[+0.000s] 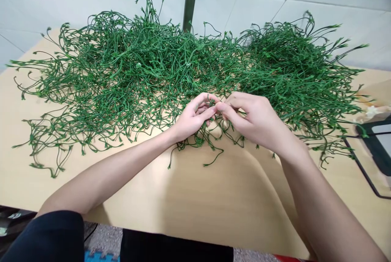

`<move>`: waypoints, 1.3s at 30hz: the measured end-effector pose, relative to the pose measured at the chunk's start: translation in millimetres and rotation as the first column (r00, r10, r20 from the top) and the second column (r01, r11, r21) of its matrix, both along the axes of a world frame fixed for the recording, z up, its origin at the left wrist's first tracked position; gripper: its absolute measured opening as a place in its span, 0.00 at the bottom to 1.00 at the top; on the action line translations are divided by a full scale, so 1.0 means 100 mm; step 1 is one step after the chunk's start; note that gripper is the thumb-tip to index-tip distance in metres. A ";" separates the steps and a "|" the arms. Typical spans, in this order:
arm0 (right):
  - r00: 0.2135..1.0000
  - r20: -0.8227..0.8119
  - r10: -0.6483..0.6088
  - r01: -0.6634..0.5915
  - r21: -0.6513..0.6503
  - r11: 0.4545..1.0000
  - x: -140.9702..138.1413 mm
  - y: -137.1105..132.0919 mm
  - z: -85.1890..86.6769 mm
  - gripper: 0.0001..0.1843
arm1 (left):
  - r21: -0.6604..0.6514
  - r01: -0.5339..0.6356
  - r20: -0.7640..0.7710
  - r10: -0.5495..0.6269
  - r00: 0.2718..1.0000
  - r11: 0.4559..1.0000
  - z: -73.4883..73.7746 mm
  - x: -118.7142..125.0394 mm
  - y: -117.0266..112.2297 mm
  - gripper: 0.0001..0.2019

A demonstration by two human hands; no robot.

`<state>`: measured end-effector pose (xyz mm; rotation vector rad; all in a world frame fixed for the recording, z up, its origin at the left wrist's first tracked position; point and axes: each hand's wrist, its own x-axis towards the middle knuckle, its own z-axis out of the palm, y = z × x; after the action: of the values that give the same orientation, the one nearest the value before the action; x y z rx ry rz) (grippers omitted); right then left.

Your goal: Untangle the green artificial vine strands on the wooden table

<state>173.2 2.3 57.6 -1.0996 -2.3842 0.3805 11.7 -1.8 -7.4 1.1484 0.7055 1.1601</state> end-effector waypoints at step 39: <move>0.970 -0.119 -0.211 0.217 0.041 0.975 0.00 -0.04 0.07 0.11 | 0.061 -0.001 -0.230 0.016 0.973 0.998 0.03 0.01 -0.04 0.13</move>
<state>173.1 -1.2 64.3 -1.2607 -2.1388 0.2940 12.2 -6.0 -4.3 1.3472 0.8576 1.0712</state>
